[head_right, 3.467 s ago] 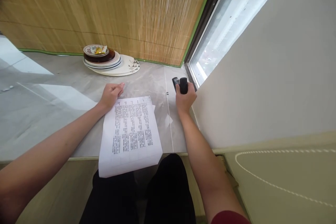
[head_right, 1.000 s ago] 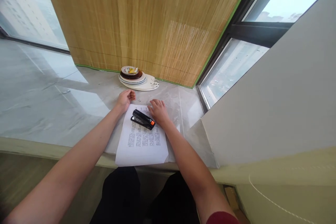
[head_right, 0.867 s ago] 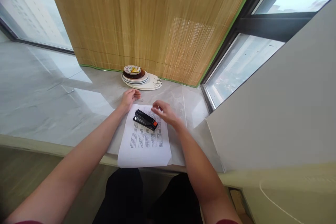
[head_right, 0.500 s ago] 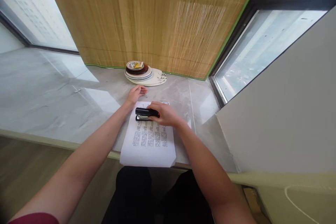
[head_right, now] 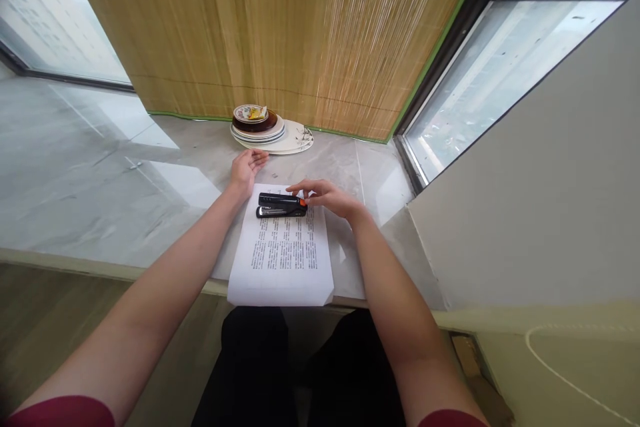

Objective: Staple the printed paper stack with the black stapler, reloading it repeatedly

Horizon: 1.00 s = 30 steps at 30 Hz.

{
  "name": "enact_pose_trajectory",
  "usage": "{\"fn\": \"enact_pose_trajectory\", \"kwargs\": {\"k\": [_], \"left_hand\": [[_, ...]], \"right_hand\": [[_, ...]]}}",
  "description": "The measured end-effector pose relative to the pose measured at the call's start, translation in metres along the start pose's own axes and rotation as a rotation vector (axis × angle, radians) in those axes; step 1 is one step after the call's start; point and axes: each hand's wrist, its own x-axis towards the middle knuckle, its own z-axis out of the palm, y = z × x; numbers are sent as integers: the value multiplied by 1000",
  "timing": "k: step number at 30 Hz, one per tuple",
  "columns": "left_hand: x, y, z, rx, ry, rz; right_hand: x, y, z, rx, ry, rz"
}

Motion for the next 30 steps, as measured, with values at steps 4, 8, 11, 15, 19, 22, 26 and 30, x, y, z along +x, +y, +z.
{"fn": "enact_pose_trajectory", "kwargs": {"k": [4,8,11,15,19,22,26,30], "left_hand": [[2,11,-5,-224,79,-114],[3,17,-9,-345,138,-191],[3,19,-9,-364,156,-215],[1,21,-7,-348,141,-206],[-4,23,-5,-353,26,-157],[-7,25,-4,-346,-72,-160],[-14,26,1,-312,-218,-240],[-20,25,7,-268,-432,-410]], "right_hand": [[5,7,4,78,-1,31],[6,9,4,234,44,111],[5,9,5,251,48,138],[7,1,15,112,230,-60],[16,-4,38,-214,184,-215],[22,1,52,-387,154,-217],[22,8,54,-436,399,-259],[21,6,44,-701,704,-425]]}}
